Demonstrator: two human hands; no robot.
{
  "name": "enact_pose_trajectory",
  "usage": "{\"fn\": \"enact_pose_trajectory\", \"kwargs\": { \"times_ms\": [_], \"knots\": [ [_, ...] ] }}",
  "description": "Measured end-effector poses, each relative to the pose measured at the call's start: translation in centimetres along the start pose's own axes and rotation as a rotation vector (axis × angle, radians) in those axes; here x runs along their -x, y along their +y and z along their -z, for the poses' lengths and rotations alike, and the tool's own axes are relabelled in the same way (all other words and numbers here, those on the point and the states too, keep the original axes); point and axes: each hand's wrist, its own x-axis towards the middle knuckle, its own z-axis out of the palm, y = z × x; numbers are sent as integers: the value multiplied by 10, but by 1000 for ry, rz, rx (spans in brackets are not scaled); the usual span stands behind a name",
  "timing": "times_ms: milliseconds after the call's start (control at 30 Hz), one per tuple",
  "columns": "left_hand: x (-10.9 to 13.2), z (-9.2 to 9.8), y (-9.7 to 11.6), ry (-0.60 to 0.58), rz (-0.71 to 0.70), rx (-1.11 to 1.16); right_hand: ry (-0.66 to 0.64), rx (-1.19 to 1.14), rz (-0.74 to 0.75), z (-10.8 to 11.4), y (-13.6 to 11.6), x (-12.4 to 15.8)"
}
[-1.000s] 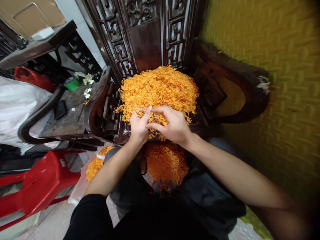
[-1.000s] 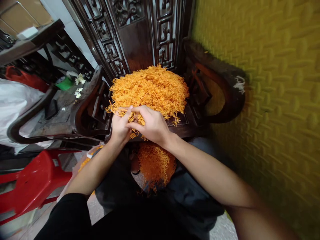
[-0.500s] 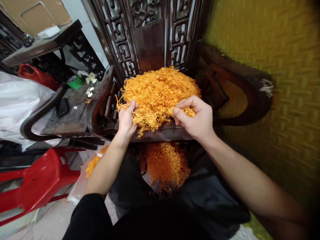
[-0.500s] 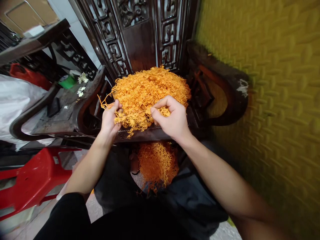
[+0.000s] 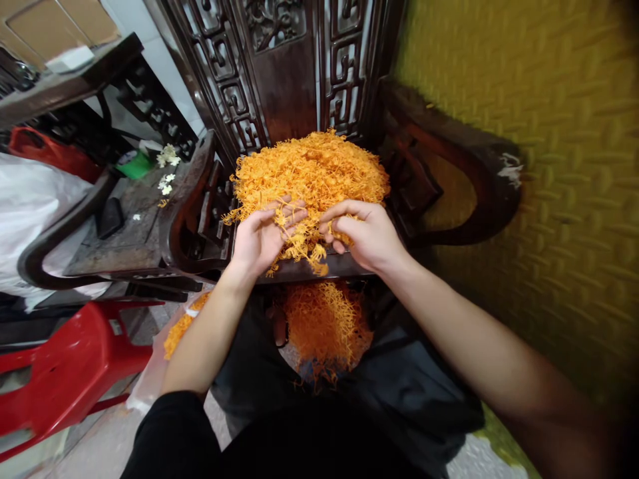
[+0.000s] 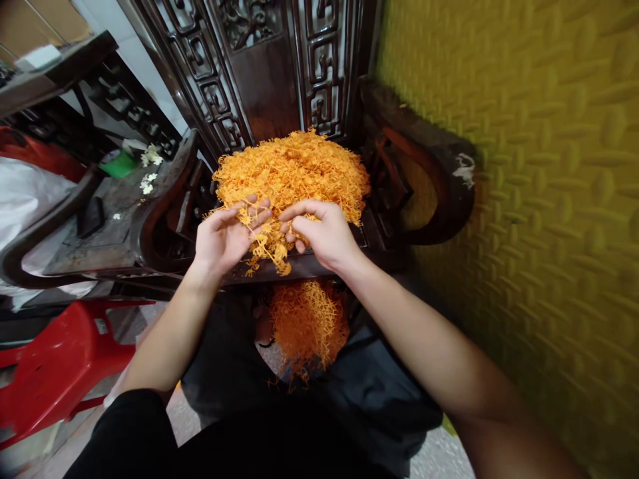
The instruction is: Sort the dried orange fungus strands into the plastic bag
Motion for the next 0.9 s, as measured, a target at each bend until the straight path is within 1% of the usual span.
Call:
{"fn": "enact_pose_trajectory", "kwargs": {
  "times_ms": [67, 200, 267, 400, 500, 600, 667, 700, 767, 833, 900],
  "knots": [
    [1, -3, -4, -27, 10, 15, -22, 149, 70, -2, 1, 1],
    [2, -10, -12, -88, 13, 52, -62, 494, 308, -8, 4, 3],
    [3, -13, -16, -99, 16, 50, -71, 577, 361, -11, 8, 3],
    [3, -15, -25, -55, 32, -30, -61, 632, 417, -15, 15, 0],
    [1, -11, -29, 0, 2, -156, -71, 614, 394, -12, 14, -4],
    [-3, -3, -27, 127, -116, -272, -98, 552, 314, -9, 10, -7],
    [-4, 2, -22, 160, -184, -308, -125, 515, 277, -9, 7, -7],
    [-3, 4, -19, 143, -204, -325, -138, 501, 259, -9, 6, -6],
    [0, 5, -12, 70, -199, -373, -170, 491, 221, -10, 5, -5],
    [4, 4, -6, -4, -154, -414, -196, 490, 197, -11, 3, -3],
    [8, 2, -4, -38, -104, -403, -237, 493, 186, -11, 3, -3]
  ]
}}
